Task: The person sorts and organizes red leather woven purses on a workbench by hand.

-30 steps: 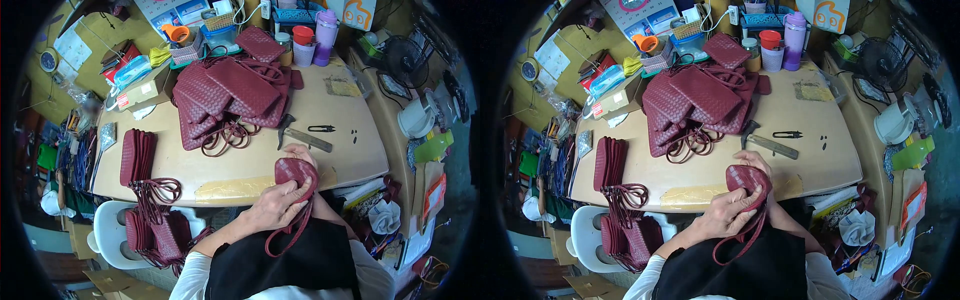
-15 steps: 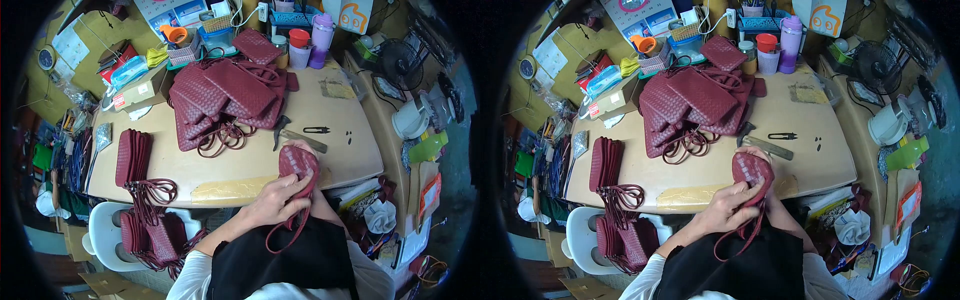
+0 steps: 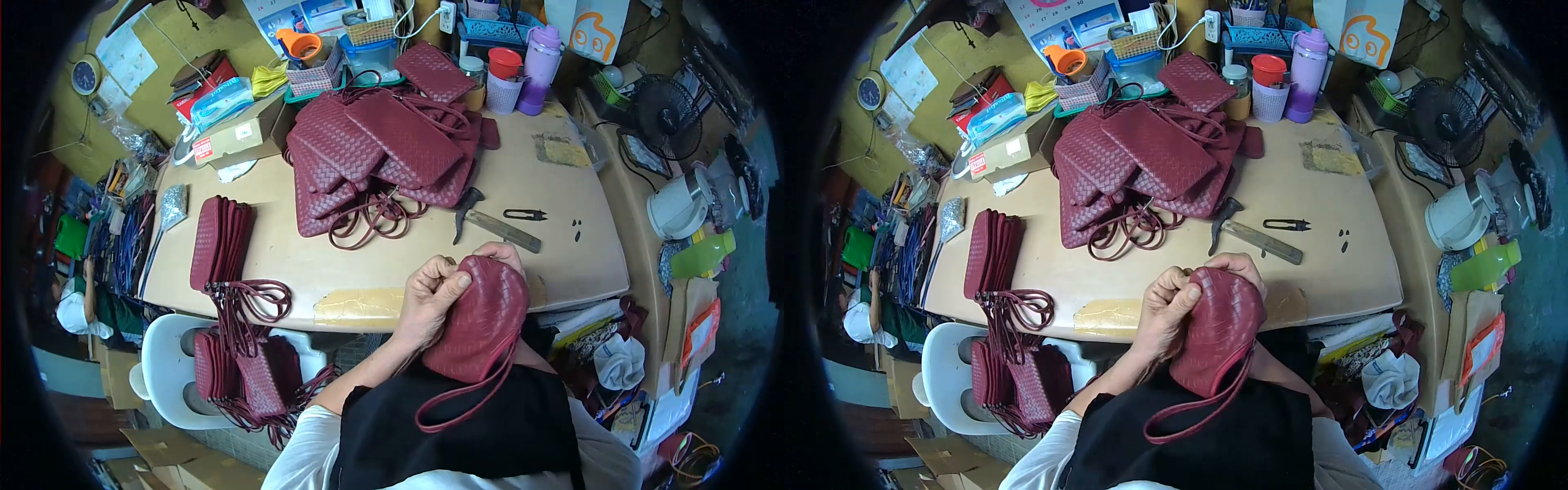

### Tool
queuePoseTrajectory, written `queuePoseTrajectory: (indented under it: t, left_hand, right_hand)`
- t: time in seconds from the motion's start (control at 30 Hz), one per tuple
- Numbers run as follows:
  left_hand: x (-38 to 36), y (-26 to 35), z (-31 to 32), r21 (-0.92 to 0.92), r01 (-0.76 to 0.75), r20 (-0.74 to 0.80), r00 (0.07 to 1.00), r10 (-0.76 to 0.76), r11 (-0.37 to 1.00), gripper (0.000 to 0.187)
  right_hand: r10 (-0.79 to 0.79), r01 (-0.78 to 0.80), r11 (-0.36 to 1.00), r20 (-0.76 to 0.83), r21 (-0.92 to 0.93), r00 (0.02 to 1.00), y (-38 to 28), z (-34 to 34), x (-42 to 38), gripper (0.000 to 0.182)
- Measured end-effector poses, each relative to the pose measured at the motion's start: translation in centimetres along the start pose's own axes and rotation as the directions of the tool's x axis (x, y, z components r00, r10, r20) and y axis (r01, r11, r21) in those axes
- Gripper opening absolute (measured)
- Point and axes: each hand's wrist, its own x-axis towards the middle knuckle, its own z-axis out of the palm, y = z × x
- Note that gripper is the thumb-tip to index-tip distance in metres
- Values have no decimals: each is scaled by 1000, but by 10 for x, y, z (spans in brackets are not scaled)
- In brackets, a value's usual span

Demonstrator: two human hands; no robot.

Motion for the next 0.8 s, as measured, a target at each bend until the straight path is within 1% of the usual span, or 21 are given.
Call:
queuePoseTrajectory:
  t: [0.03,0.07,0.1,0.13,0.17,0.2,0.27,0.3,0.33,0.37,0.43,0.47,0.5,0.53,0.57,0.63,0.67,0.7,0.73,0.77,0.8]
  left_hand:
    - [3,3,1,1,-6,3,1000,6,1000,9]
    - [4,8,2,77,12,4,1000,-12,997,10]
    - [3,12,1,151,32,3,999,-33,988,12]
    - [3,17,-1,150,30,6,1000,-31,988,12]
    - [1,22,-4,321,-29,5,1000,29,946,13]
    - [1,26,-6,482,-86,15,996,90,872,14]
    - [5,22,-9,519,-118,29,992,121,846,12]
    - [8,19,-8,558,-119,32,992,121,821,10]
    - [10,18,-8,596,-117,34,992,121,794,10]
    - [11,22,-7,670,-209,100,976,192,712,17]
    - [11,20,-16,675,-214,65,970,232,706,18]
    - [11,17,-23,679,-222,35,962,271,699,20]
    - [12,12,-30,617,-189,-55,958,281,764,18]
    - [15,14,-37,599,-206,-111,936,335,774,22]
    - [18,18,-42,570,-231,-169,906,387,788,24]
    - [27,29,-52,542,-280,-247,849,468,793,26]
    - [31,29,-67,540,-304,-267,823,502,785,27]
    - [33,27,-83,527,-332,-256,815,519,782,26]
    - [34,23,-94,520,-316,-287,811,510,794,25]
    - [36,18,-101,483,-306,-335,801,496,821,25]
    - [37,14,-108,446,-295,-383,790,478,845,25]
  right_hand:
    - [48,-49,999,17,10,999,-2,-1,3,28]
    - [49,-49,999,15,12,999,6,-10,9,28]
    - [148,-154,986,102,62,984,21,-24,19,28]
    - [234,-258,961,198,101,952,24,-29,29,29]
    - [239,-219,969,210,-112,948,23,-33,33,24]
    - [236,-216,970,212,-112,948,22,-34,32,24]
    - [132,-30,926,248,-376,960,12,-27,23,17]
    - [25,55,942,233,-332,972,26,-29,18,14]
    - [28,54,941,237,-334,971,26,-32,19,14]
    - [171,-122,971,241,-207,955,24,-37,20,18]
    - [309,-300,951,258,-72,915,45,-67,19,22]
    - [556,-567,816,121,110,823,82,-103,18,25]
    - [670,-668,713,78,212,739,85,-113,17,27]
    - [769,-734,595,33,328,639,77,-109,17,28]
    - [628,-538,763,217,-358,747,59,-112,16,29]
    - [472,-197,834,483,-515,737,25,-77,10,28]
    - [377,-9,851,599,-525,706,9,-59,7,28]
    - [595,-322,763,415,-561,688,-2,-50,7,36]
    - [781,-603,600,225,-525,582,-7,-47,6,45]
    - [669,-593,729,172,-343,723,12,-56,1,34]
    - [672,-599,727,166,-336,722,21,-68,-2,34]
